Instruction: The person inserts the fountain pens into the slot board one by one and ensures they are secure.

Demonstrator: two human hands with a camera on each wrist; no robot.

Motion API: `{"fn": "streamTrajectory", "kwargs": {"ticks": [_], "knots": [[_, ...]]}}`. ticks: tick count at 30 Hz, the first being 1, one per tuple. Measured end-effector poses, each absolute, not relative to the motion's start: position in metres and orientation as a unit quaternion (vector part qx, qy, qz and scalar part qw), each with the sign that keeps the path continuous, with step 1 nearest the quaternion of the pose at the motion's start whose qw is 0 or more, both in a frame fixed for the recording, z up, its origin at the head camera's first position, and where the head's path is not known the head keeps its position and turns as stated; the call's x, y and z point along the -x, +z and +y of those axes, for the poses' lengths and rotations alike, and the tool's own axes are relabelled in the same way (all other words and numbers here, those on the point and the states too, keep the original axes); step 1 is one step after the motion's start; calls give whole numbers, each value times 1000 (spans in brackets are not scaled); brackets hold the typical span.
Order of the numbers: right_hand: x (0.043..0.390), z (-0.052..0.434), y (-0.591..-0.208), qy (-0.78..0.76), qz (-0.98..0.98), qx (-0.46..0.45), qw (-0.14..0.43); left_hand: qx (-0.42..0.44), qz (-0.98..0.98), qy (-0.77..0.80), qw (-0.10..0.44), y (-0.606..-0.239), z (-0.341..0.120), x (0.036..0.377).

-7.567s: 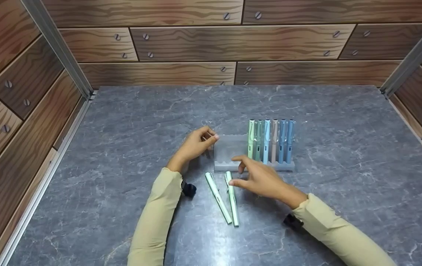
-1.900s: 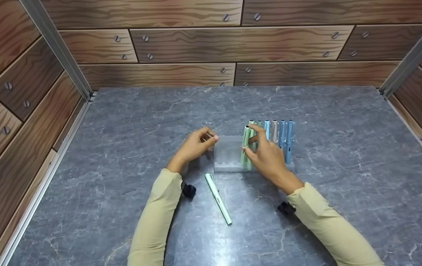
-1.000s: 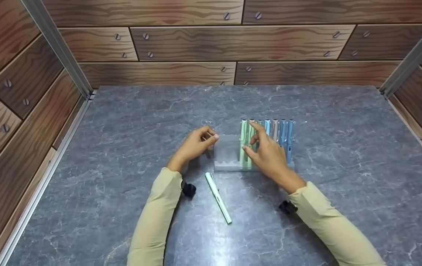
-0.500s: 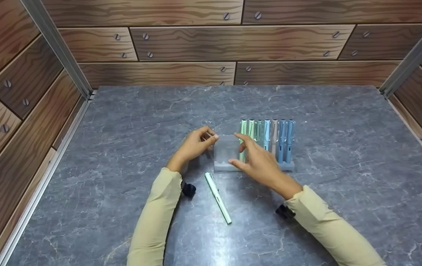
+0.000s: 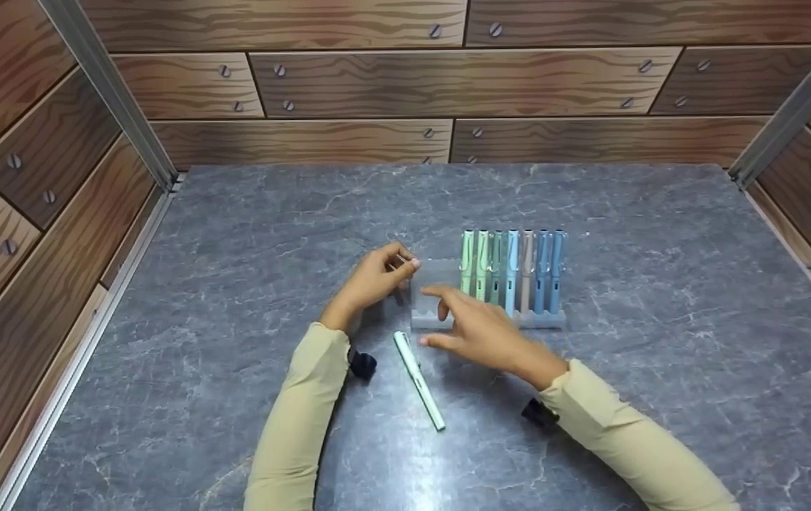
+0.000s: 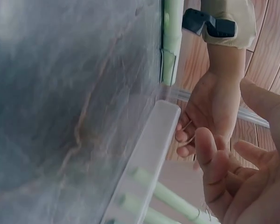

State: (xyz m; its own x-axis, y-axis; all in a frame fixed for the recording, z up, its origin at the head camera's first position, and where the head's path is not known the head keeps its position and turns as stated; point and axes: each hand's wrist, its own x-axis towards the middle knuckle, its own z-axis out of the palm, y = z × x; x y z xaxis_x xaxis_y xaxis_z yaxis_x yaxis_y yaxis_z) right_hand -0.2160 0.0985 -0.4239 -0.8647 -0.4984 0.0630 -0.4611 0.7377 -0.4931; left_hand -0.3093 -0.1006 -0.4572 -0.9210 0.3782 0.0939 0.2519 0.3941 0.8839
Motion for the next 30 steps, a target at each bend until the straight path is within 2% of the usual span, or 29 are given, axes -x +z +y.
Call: {"fn": "streamTrajectory", "kwargs": {"ticks": [6, 14, 30], "knots": [[213, 93, -428, -251, 927, 265, 91, -191, 833, 515, 58, -458, -101, 309], [212, 87, -433, -227, 917, 301, 133, -186, 836, 513, 62, -456, -101, 308], [214, 81, -444, -197, 915, 318, 153, -189, 834, 514, 63, -455, -101, 307]]}}
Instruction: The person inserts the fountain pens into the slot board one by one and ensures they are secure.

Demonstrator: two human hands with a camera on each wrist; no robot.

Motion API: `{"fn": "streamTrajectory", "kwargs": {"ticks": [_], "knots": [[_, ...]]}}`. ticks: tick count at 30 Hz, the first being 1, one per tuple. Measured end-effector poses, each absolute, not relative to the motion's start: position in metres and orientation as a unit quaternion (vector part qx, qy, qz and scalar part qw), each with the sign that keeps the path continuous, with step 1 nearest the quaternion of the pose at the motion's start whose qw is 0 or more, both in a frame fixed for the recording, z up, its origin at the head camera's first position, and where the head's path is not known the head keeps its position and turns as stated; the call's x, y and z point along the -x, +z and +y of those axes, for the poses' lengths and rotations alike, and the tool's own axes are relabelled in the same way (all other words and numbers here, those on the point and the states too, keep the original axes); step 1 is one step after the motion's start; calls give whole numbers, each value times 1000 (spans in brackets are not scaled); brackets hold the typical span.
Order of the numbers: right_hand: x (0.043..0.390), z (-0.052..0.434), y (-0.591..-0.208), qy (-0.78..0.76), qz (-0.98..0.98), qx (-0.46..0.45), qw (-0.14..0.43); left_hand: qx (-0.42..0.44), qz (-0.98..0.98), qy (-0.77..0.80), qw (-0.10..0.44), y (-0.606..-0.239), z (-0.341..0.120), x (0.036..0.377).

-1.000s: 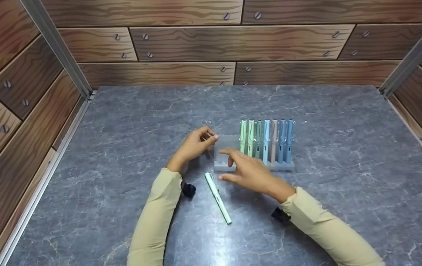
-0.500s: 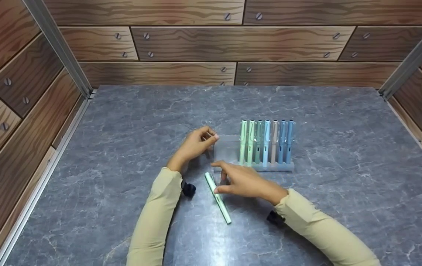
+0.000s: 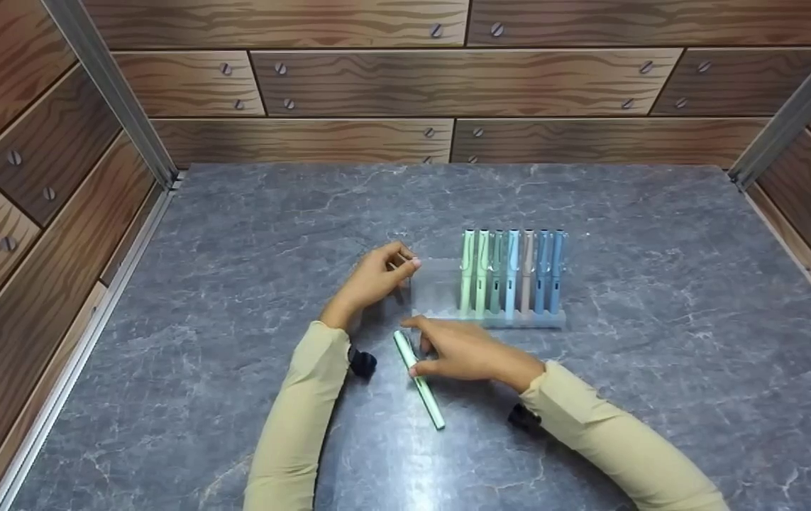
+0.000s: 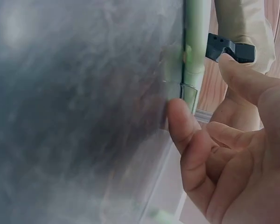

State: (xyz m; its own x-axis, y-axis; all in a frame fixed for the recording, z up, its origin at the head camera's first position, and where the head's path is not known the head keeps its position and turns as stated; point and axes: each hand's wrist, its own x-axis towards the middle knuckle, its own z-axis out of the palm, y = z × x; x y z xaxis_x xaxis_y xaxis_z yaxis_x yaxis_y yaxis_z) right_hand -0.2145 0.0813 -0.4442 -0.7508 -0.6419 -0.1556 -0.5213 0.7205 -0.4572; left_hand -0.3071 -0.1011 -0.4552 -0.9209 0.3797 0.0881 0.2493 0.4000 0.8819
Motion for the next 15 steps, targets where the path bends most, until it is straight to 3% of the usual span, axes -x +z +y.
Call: {"fn": "streamTrajectory", "kwargs": {"ticks": [15], "knots": [[217, 72, -446, -172, 921, 313, 157, -185, 834, 514, 77, -456, -102, 308]]}}
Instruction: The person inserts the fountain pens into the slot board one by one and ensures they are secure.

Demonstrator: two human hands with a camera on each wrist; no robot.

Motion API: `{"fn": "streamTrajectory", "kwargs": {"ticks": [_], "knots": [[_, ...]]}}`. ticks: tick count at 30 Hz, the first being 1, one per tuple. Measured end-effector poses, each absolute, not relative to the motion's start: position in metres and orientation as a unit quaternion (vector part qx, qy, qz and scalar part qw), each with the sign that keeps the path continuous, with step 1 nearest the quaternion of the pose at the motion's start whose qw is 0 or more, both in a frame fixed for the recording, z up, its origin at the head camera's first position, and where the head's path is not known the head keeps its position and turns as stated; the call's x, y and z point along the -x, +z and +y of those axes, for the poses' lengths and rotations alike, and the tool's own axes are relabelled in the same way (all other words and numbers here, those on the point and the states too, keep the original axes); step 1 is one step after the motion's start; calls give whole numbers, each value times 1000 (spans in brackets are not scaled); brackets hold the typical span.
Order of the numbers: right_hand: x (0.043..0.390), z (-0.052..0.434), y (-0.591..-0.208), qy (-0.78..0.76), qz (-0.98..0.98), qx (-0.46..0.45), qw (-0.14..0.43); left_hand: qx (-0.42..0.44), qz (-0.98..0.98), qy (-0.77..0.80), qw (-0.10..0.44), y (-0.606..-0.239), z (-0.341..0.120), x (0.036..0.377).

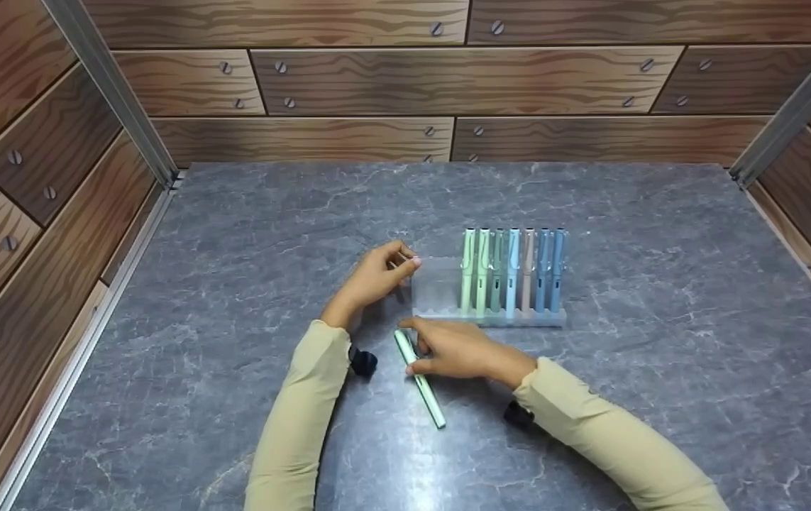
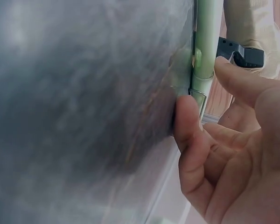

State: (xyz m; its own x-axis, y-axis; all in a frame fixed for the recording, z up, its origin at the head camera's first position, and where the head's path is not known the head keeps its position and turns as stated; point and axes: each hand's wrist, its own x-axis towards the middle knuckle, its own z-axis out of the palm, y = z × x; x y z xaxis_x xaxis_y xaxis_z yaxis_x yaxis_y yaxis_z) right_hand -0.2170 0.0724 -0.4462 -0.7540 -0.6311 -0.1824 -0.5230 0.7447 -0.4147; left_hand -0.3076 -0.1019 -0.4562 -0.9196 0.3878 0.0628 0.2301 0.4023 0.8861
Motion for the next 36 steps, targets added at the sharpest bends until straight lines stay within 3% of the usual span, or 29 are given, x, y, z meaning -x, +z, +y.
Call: {"fn": "streamTrajectory", "kwargs": {"ticks": [36], "knots": [[216, 62, -445, -193, 929, 262, 175, -185, 832, 519, 61, -457, -101, 308]]}}
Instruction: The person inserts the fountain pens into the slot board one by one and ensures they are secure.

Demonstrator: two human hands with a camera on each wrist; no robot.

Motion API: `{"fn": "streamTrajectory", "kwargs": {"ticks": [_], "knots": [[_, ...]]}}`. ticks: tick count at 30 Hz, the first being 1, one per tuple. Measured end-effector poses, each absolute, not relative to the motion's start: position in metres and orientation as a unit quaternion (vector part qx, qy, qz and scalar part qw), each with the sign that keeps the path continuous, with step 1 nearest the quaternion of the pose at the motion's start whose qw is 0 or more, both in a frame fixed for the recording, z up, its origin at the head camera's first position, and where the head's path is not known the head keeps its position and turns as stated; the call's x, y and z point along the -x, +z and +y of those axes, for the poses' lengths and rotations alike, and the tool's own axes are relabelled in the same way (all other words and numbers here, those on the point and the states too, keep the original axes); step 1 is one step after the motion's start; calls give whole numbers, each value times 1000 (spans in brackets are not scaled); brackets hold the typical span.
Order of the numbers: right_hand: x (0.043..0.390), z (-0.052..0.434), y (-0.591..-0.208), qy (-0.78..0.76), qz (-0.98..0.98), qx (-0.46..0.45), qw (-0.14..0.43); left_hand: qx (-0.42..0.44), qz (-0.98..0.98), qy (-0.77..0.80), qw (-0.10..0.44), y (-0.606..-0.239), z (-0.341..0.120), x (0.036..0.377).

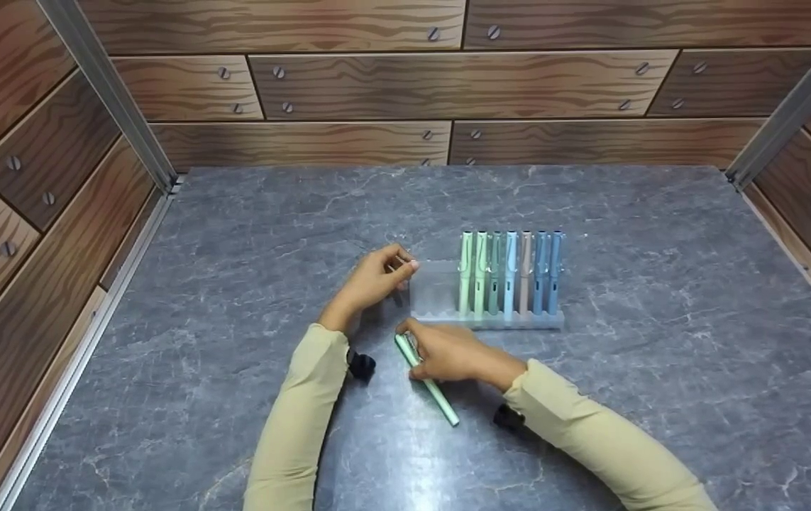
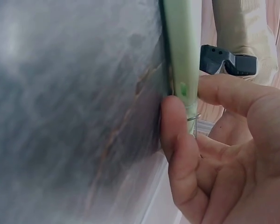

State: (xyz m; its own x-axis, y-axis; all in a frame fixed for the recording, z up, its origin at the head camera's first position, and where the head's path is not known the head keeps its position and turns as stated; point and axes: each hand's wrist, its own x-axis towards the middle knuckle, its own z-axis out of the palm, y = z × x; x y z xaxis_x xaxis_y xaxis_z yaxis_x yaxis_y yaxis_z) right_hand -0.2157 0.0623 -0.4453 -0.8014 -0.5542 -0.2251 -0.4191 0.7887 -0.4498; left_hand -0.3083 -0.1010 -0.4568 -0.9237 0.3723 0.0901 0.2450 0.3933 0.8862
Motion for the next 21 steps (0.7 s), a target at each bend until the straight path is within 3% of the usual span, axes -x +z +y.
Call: {"fn": "streamTrajectory", "kwargs": {"ticks": [11, 21], "knots": [[214, 70, -437, -237, 921, 249, 184, -185, 833, 517, 67, -456, -102, 307], [212, 80, -427, -267, 912, 276, 144, -194, 837, 508, 58, -457, -102, 307]]}}
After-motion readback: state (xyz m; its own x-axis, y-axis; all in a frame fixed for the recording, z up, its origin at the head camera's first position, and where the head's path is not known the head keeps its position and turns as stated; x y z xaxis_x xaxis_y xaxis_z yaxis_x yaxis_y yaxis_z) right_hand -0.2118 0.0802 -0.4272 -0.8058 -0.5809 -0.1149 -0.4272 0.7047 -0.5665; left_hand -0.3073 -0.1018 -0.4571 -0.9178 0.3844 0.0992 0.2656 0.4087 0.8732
